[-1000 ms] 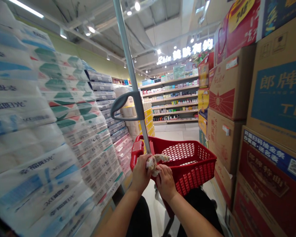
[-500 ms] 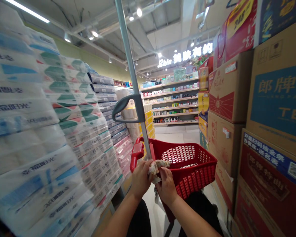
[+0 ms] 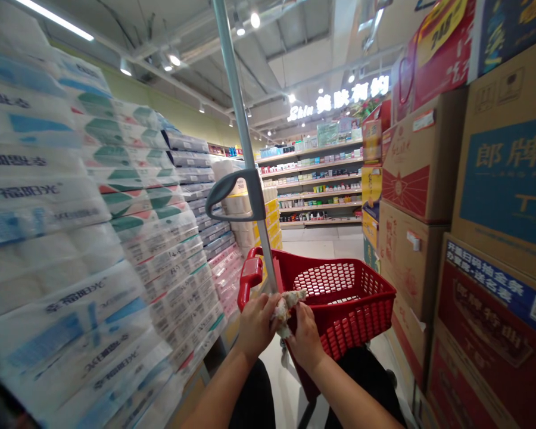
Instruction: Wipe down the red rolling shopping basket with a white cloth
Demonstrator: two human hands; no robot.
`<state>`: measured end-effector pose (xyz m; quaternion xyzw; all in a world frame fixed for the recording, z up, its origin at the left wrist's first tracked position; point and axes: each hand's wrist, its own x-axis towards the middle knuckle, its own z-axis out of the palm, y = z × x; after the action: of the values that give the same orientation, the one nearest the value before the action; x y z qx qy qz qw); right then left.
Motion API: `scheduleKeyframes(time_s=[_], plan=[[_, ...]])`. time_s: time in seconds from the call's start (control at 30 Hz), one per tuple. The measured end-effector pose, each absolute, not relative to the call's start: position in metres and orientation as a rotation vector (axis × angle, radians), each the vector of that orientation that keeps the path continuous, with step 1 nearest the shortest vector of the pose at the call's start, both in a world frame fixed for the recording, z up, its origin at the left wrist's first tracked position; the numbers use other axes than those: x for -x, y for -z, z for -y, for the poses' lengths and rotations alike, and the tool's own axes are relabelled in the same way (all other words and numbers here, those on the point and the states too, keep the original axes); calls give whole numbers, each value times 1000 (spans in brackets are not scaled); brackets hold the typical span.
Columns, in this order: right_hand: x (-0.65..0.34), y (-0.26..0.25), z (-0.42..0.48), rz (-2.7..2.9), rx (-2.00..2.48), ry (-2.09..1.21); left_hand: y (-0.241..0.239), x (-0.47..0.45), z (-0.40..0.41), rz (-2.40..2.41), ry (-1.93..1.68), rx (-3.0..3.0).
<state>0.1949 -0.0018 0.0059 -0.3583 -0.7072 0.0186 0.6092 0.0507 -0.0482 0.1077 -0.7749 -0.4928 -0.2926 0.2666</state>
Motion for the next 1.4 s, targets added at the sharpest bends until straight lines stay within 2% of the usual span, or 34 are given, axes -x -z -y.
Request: scheduleKeyframes(time_s=[0.33,0.97,1.4], plan=[[-192,-11,5,1589,829,-193,-104,-50,49,1272,777,2097],[-189,-22,17,1620,619,-88,-109,-49,53,1246,778,2177],[-190,-32,30,1613,647,-350,-114,-48,59,1220,805,2204]])
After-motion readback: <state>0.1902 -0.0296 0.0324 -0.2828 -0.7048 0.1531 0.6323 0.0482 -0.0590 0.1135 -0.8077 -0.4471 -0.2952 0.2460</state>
